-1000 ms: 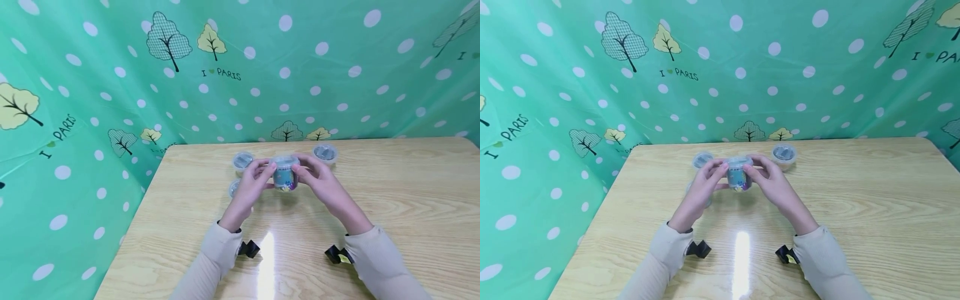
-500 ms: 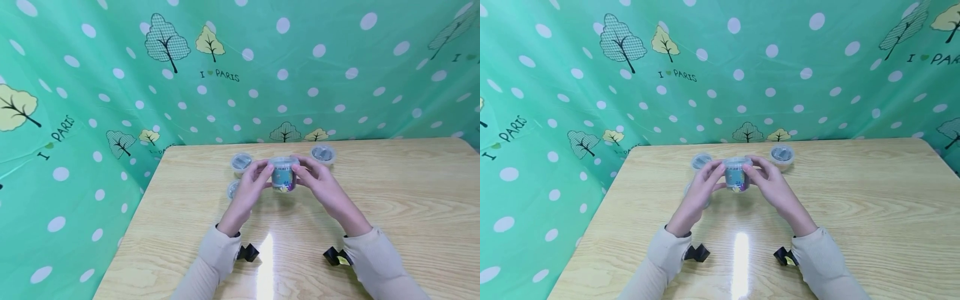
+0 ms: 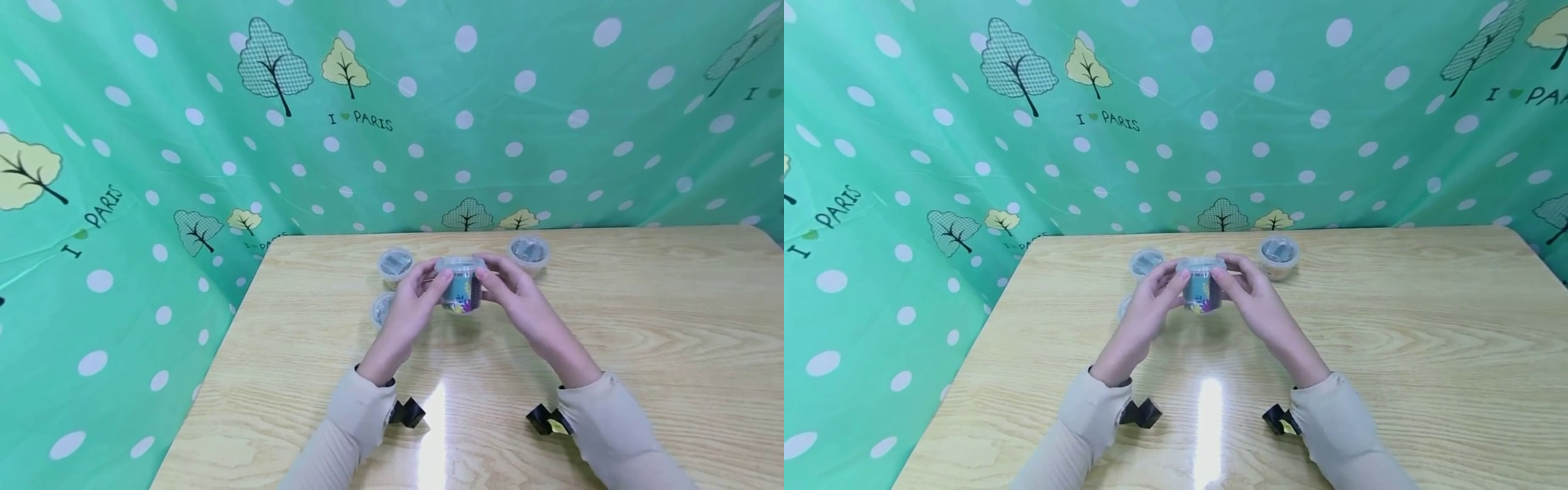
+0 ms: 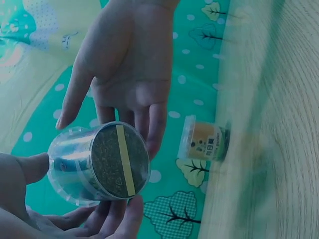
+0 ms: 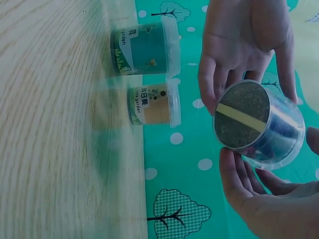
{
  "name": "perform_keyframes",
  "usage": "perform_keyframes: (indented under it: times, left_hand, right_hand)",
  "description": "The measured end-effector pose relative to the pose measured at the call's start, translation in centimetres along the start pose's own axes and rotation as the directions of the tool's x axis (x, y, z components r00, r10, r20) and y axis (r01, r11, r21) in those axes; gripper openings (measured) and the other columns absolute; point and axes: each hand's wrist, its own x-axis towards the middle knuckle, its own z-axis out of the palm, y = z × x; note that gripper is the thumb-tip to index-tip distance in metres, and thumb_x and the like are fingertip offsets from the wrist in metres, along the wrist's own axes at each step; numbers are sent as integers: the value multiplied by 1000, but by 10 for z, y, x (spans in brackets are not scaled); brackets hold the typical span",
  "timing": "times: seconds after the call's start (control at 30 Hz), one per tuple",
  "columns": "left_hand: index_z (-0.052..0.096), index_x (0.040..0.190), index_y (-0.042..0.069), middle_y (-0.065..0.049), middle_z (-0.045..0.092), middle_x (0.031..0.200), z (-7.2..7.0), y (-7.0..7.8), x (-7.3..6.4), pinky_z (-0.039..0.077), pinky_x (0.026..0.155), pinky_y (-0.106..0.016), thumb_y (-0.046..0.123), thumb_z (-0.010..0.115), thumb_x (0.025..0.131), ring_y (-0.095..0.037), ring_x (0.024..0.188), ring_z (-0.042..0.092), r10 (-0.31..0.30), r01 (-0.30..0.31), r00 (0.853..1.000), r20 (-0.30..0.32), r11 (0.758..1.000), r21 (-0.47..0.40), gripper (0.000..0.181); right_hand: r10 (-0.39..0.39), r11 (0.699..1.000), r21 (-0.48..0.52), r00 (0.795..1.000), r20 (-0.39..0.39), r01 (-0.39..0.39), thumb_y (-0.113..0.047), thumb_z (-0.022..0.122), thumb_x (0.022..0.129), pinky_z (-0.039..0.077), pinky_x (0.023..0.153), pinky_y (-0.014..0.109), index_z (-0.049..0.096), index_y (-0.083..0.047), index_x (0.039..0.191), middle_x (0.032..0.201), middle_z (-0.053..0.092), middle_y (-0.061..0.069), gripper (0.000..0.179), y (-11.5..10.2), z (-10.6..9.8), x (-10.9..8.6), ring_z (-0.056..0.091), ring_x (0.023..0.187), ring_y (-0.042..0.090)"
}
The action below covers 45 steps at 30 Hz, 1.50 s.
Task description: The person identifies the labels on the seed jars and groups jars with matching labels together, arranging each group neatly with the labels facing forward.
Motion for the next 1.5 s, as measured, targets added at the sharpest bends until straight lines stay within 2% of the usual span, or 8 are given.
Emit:
perform_keyframes:
  times: [0.23,0.4,0.7,0.9,1.1,1.23,1.37,1.5]
  left_hand:
    - [47,143,3,-16,58,131,-3,-1,2,54,98,-35,32,56,102,-25,116,59,-16,17,999,29,1000,-19,52]
    - [45,144,5,-13,56,135,-2,-1,2,52,101,-36,30,59,100,-25,123,56,-8,10,998,56,999,-34,52]
    - [49,141,10,-9,59,128,1,-3,2,52,99,-35,34,64,97,-21,116,57,-30,30,1000,-1,999,18,53]
    - [49,141,4,-15,58,131,-1,-2,2,51,101,-38,28,57,101,-25,119,57,5,-5,1000,25,999,-34,48]
    - [48,142,0,-18,57,135,-3,0,1,50,103,-43,30,51,102,-27,122,56,20,-18,999,51,999,-43,49]
    - [47,142,1,-17,56,137,-3,1,0,49,104,-44,31,49,103,-28,124,54,10,-8,999,49,999,-49,50]
    - [46,141,0,-18,55,135,-1,2,-2,50,102,-43,31,49,103,-28,123,54,11,-10,1000,10,998,-54,49]
    - [43,142,0,-19,56,133,2,2,-2,52,99,-39,28,54,101,-29,120,56,20,-20,1000,4,999,-49,51]
  right_hand:
    - [-2,1000,5,1000,17,2,-40,45,105,47,107,41,34,-5,152,144,47,19,60,1,-2,1,50,130,33]
    - [-4,1000,-23,1000,-16,4,-41,47,104,47,107,38,35,-4,152,141,50,20,61,1,-2,2,52,129,32]
    - [-5,999,-44,999,-34,3,-41,50,103,45,109,45,35,-4,151,140,51,21,62,1,4,1,52,129,33]
    - [-15,1000,-26,1000,7,15,-39,48,105,42,110,47,32,-3,152,143,48,22,62,1,2,0,50,131,36]
    - [-38,999,-9,998,44,38,-34,46,106,47,107,38,33,-1,152,142,48,23,58,1,1,0,51,130,37]
    - [-35,999,-28,999,20,35,-35,48,105,48,106,39,35,-2,151,140,51,22,58,0,2,0,54,127,36]
    - [-26,999,-37,1000,-11,25,-36,50,104,46,107,44,36,-3,151,139,53,23,59,-1,2,-1,56,126,35]
    - [-23,999,-28,999,-27,23,-36,52,103,48,106,40,36,-4,151,138,55,22,60,-2,3,-1,56,126,34]
